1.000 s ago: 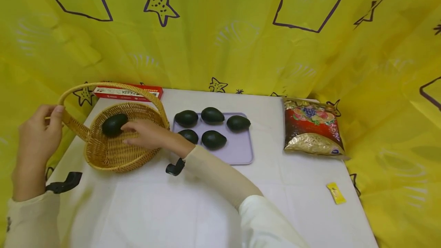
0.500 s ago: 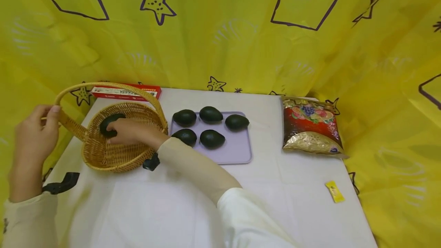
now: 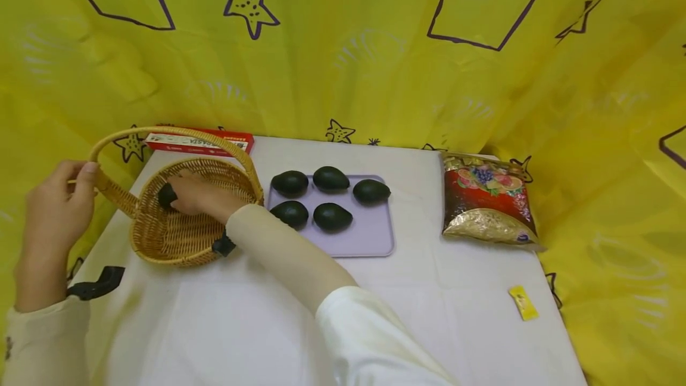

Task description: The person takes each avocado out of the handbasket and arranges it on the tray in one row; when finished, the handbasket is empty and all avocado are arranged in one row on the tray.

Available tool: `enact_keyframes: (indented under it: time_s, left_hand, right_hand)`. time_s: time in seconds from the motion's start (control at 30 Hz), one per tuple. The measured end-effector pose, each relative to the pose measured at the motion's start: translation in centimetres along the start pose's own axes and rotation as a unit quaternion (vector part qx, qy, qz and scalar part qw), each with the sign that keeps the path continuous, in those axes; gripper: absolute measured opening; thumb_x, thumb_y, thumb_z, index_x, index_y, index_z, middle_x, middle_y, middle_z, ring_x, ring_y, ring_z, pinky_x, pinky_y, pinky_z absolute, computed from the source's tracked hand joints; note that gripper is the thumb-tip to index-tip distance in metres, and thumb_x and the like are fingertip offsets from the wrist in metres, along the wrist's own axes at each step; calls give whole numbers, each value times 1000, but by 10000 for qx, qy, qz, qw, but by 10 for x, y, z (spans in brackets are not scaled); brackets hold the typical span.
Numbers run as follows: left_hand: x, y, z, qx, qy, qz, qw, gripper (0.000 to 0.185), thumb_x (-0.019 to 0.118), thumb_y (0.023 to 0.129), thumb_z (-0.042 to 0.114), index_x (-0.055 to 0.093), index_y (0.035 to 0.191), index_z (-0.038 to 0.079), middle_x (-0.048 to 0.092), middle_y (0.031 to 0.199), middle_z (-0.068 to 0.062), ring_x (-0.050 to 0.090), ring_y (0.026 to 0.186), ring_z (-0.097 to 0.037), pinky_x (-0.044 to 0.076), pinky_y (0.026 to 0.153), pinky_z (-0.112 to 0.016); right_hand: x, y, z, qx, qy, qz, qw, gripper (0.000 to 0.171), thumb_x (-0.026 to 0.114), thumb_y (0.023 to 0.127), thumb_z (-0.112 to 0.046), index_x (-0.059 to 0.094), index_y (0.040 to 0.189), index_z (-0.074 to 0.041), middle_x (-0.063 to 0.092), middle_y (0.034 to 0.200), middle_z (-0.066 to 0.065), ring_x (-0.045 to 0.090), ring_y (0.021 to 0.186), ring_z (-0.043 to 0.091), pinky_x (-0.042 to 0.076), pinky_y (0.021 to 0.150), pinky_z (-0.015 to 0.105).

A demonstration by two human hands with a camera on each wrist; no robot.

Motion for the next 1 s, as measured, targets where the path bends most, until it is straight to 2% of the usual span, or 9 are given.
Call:
enact_keyframes:
  time_s: [0.17, 0.5, 0.67, 0.87, 1.0]
  left_hand:
    - [-2, 1, 1, 74, 19, 33, 10000, 60, 37, 114, 46, 55, 142, -4, 59, 142, -35, 57, 128, -61, 45, 103, -75]
    - [-1, 1, 1, 62, 24, 29, 10000, 61, 37, 114, 46, 55, 143, -4, 59, 142, -35, 57, 128, -61, 45, 103, -76]
    - [0, -1, 1, 36, 19, 27, 10000, 61, 37, 114, 47, 54, 143, -4, 59, 141, -36, 57, 128, -61, 45, 102, -76]
    - [3, 0, 0, -40, -1, -16, 10000, 63, 36, 114, 48, 53, 145, -4, 59, 141, -36, 56, 130, -60, 44, 103, -76]
    - [3, 0, -1, -74, -1, -1, 10000, 63, 36, 114, 48, 53, 145, -4, 59, 141, -35, 56, 130, -60, 44, 104, -76]
  right_hand:
    - [-2, 5, 3, 28, 11, -20, 10000, 62, 49, 112, -38, 26, 168, -20, 26, 173, -5, 27, 158, 8, 27, 123, 14]
    - [3, 11, 8, 149, -67, -103, 9998, 60, 50, 112, -33, 28, 168, -27, 27, 172, -12, 25, 157, 2, 23, 124, 14]
    - [8, 11, 12, 375, -262, -121, 9989, 64, 55, 110, -32, 26, 168, -33, 24, 173, -10, 24, 158, 7, 28, 124, 18]
    - [10, 10, 20, 609, -382, 148, 9973, 64, 63, 105, -45, 39, 162, -28, 40, 156, -4, 41, 142, 9, 42, 112, 19]
    - [12, 12, 22, 551, -193, 149, 9982, 65, 60, 105, -47, 37, 163, -28, 44, 153, -3, 48, 137, 9, 46, 108, 21]
Point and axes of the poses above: each hand's wrist, its own y-axis towards the middle knuckle, its own x-axis out of the palm, z = x × y, the point moved 7 cm from there along y, towards the middle knuckle
